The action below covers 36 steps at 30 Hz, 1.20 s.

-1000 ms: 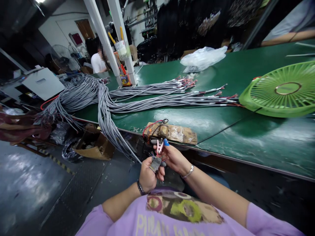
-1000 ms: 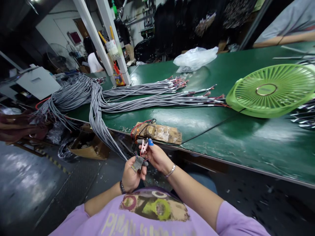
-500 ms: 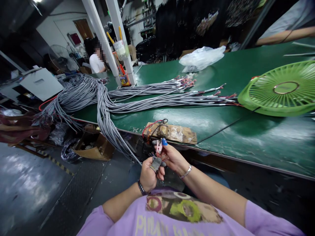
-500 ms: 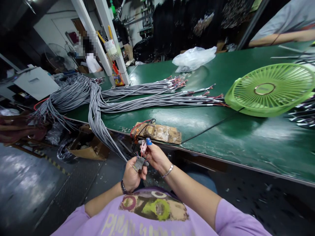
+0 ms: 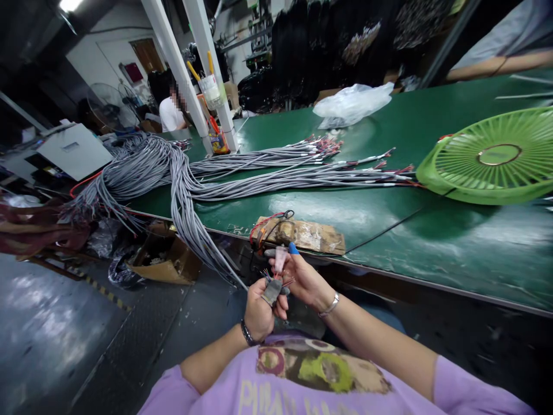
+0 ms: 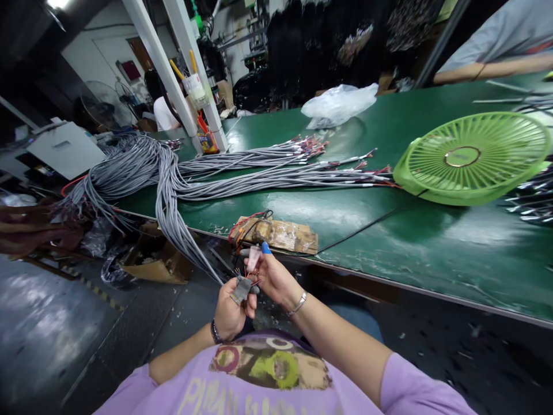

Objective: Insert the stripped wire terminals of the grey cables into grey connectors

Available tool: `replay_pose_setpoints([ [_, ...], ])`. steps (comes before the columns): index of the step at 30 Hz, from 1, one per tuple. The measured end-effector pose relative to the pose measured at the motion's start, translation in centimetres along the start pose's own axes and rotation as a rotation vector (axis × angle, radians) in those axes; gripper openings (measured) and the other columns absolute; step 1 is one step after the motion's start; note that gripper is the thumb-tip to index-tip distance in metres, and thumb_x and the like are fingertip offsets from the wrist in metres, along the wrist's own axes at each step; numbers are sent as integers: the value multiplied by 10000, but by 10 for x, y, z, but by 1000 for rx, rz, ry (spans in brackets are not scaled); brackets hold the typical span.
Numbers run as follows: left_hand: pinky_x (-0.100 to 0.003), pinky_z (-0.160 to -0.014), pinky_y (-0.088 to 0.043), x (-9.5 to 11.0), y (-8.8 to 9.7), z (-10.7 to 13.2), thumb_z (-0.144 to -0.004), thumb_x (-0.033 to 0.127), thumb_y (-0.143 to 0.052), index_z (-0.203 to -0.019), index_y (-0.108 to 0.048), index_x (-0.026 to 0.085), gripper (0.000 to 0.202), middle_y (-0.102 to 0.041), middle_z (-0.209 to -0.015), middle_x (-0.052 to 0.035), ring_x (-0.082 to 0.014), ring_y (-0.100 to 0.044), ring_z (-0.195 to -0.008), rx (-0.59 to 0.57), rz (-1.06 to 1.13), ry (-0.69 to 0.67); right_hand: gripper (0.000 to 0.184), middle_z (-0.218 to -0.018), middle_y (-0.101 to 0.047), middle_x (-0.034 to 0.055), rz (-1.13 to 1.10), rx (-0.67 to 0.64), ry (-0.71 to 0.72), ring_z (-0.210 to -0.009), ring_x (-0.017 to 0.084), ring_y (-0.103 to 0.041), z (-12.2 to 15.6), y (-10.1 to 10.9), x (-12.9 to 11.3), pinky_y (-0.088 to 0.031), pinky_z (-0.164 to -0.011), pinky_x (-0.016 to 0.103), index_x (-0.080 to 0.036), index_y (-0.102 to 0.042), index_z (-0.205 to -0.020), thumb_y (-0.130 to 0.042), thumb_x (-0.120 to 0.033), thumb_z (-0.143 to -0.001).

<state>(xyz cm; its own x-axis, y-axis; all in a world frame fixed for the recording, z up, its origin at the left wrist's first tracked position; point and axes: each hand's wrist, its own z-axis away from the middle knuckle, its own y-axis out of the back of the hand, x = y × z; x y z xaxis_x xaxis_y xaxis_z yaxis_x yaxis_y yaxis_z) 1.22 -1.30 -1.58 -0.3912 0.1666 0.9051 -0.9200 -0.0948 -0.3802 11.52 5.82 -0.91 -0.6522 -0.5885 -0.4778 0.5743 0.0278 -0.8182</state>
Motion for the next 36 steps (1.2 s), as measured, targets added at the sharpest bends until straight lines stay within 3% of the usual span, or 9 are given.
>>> replay_pose_setpoints([
  [7, -167, -301, -300, 4, -1, 8, -733, 490, -608, -686, -560, 148, 349, -573, -459, 20, -64, -445, -290, 43, -20, -62, 148, -695, -640, 19, 124, -30, 104, -556, 91, -534, 6, 1, 1, -453, -493, 182, -160, -641, -760, -645, -307, -782],
  [25, -157, -326, -298, -1, -4, -3, -738, 537, -595, -702, -558, 143, 397, -569, -483, 24, -51, -445, -311, 117, -56, -38, 270, -614, -646, 23, 53, -26, 34, -516, 125, -555, -6, 4, 0, -468, -512, 241, -177, -654, -767, -652, -446, -751],
  [31, -159, -321, -300, -6, -3, -3, -726, 549, -602, -693, -564, 140, 412, -565, -471, 23, -53, -446, -306, 109, -67, -19, 275, -697, -670, 20, 53, 3, 75, -551, 112, -567, -6, 5, 4, -479, -524, 223, -192, -640, -764, -635, -467, -761],
  [36, -157, -311, -290, -3, 1, 3, -755, 517, -588, -691, -552, 145, 379, -571, -466, 22, -56, -441, -296, 100, -56, -52, 364, -783, -675, 46, 28, -47, -5, -599, 119, -580, 2, 6, 1, -477, -538, 231, -170, -649, -827, -561, -522, -793],
])
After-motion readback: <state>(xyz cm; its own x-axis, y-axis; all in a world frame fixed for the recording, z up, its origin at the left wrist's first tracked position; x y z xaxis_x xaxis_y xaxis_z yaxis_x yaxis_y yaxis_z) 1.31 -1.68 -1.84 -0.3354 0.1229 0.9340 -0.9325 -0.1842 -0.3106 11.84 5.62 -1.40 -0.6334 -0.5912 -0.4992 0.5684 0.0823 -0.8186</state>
